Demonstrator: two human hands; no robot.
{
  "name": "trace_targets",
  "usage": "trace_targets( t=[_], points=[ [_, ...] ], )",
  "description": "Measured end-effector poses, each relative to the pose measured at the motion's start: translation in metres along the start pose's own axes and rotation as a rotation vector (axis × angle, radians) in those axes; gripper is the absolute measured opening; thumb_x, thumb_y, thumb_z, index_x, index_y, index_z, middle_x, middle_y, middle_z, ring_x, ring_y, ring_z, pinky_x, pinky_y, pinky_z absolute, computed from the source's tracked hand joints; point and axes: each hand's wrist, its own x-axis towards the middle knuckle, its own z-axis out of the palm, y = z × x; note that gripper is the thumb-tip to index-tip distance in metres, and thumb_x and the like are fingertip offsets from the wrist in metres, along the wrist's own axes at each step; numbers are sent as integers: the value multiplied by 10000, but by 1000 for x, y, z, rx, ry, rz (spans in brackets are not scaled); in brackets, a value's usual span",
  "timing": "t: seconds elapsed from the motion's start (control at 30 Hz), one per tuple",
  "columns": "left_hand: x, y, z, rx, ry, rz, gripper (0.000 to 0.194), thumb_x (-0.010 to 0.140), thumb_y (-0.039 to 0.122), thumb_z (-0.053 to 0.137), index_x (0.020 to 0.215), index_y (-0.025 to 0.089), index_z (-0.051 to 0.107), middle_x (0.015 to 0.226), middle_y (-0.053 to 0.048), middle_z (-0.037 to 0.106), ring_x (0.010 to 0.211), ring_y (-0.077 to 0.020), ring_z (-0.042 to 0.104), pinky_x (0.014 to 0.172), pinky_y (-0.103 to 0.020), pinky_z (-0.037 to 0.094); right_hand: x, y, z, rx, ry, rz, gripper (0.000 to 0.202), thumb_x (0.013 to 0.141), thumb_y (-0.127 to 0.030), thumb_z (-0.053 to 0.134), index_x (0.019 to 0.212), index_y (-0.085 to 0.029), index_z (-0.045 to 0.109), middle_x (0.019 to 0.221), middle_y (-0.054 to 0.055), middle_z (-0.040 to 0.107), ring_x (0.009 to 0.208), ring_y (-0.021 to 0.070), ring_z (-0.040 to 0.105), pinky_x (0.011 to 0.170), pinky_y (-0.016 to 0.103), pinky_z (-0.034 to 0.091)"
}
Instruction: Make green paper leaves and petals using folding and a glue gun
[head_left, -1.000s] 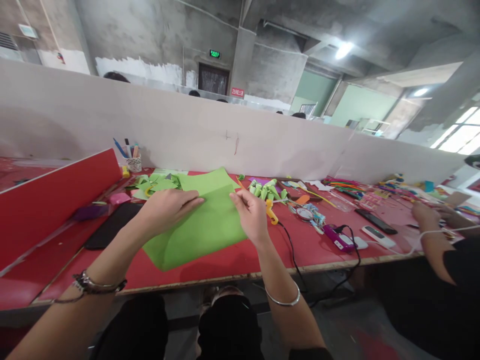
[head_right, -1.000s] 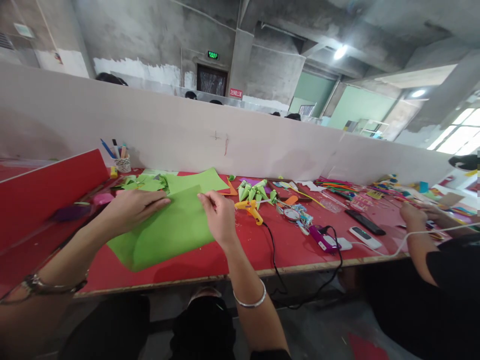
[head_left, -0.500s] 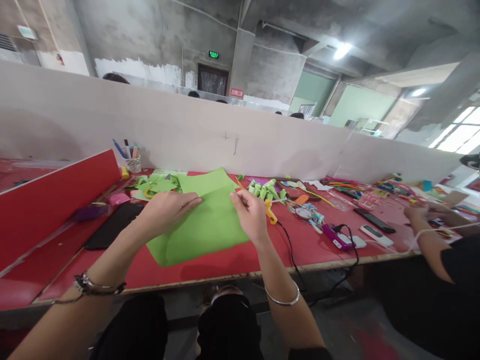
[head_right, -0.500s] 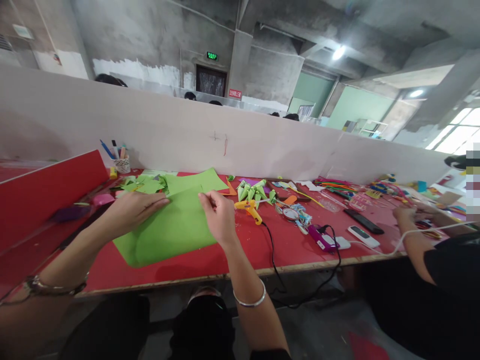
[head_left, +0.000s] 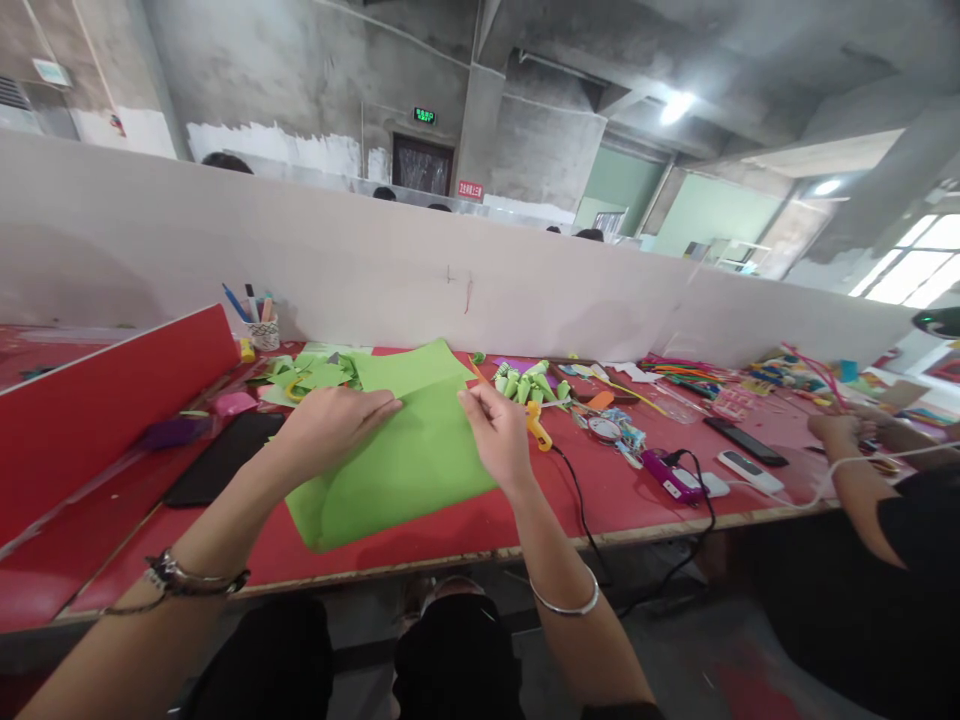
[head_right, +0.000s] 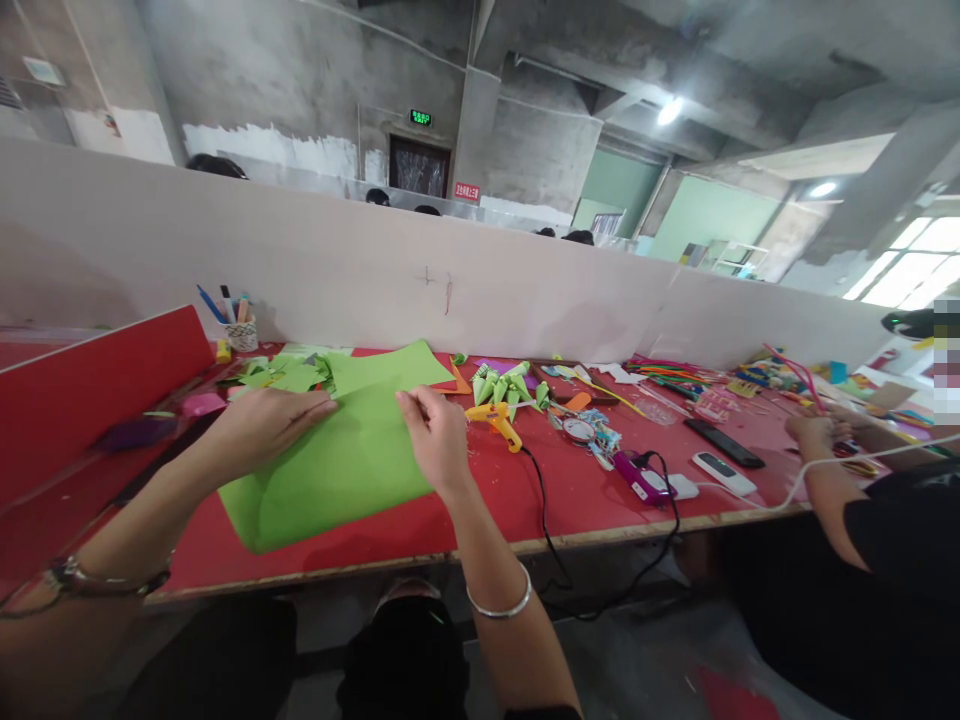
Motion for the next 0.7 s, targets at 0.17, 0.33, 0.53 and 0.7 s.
trace_targets(
  t=[0.17,0.33,0.53,0.7],
  points=[
    [1,3,-2,146,13,23,418,897,380,240,771,173,581,549,-45,556,489,-164,500,453,-250,189,3,-2,6,-451,45,-170,231,831,-296,447,1019,-187,524,893,72,575,811,197,511,730,325,383],
    [6,4,3,148,0,106,419,908,351,222,903,177,603,644,-43,598,537,-141,528,466,-228,221,7,-12,15,-657,-100,-447,216,859,-237,419,1032,-239,549,1148,76,489,1067,216,421,992,453,193],
    [15,-5,26,-5,-74,162,437,906,392,220,865,188,604,675,-34,616,570,-132,550,479,-207,284,10,-1,25,-600,-356,-466,198,894,-228,365,883,-188,559,841,20,573,824,139,487,875,331,285],
    [14,-2,43,86,-76,94,366,896,373,271,897,192,590,687,-55,626,596,-173,580,484,-225,331,4,14,24,-590,-267,-304,238,906,-226,323,781,-178,520,770,8,557,764,136,471,756,291,263]
  ],
)
